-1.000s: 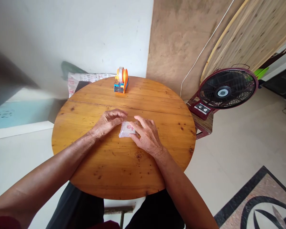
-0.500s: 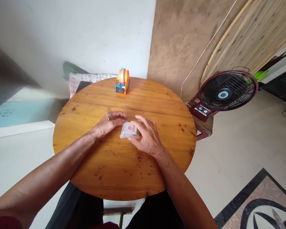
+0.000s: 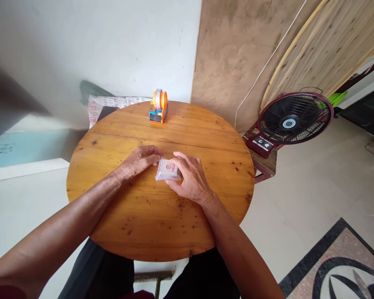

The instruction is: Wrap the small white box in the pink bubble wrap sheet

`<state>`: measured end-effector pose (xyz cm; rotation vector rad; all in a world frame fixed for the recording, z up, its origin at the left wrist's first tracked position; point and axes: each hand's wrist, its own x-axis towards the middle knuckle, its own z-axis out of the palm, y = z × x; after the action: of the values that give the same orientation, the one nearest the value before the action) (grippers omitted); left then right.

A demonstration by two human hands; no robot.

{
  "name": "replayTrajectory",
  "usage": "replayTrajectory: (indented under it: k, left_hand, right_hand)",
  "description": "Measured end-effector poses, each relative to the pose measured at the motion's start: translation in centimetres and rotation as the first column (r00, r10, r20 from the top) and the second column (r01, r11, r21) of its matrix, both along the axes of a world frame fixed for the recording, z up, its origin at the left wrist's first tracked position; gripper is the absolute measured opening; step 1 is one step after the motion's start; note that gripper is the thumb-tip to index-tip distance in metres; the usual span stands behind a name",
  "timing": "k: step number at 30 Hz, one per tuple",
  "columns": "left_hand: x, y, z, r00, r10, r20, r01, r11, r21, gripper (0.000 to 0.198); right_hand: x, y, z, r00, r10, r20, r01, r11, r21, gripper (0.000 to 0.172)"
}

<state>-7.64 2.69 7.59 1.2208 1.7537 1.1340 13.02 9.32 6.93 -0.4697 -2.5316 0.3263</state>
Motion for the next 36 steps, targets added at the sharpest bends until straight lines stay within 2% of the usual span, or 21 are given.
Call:
replayTrajectory:
  k: [5, 10, 17, 27, 30, 36]
  left_hand:
    - [0.0, 0.0, 0.0, 0.998, -0.057, 0.023, 0.057, 0.998, -0.004, 0.032]
    - [0.3, -0.2, 0.1, 0.990, -0.091, 0.109, 0.092, 0.996, -0.010, 0.030]
    - [0.5, -0.2, -0.2, 0.979, -0.122, 0.164, 0.130, 0.991, -0.041, 0.033]
    - [0.6, 0.0, -1.2, 0.926, -0.196, 0.324, 0.192, 0.980, 0.042, 0.043]
    - [0.5, -0.1, -1.1, 0.921, -0.204, 0.331, 0.201, 0.979, 0.044, 0.041]
    - [0.4, -0.2, -0.9, 0.933, -0.241, 0.268, 0.243, 0.970, 0.029, 0.035]
  right_hand:
    - [0.1, 0.3, -0.3, 0.999, -0.022, -0.030, 0.020, 0.998, -0.053, 0.067]
    - [0.0, 0.4, -0.2, 1.000, -0.008, 0.018, 0.010, 0.996, -0.088, 0.071]
    - [-0.2, 0.3, -0.3, 1.000, -0.009, 0.015, 0.011, 0.995, -0.095, 0.065]
    - [-0.2, 0.3, -0.8, 1.000, -0.017, 0.002, 0.017, 0.995, -0.098, 0.057]
    - [-0.2, 0.2, -0.6, 1.000, -0.002, -0.005, 0.002, 0.996, -0.091, 0.056]
    - [-0.3, 0.1, 0.0, 0.999, 0.029, 0.017, -0.028, 0.998, -0.063, 0.037]
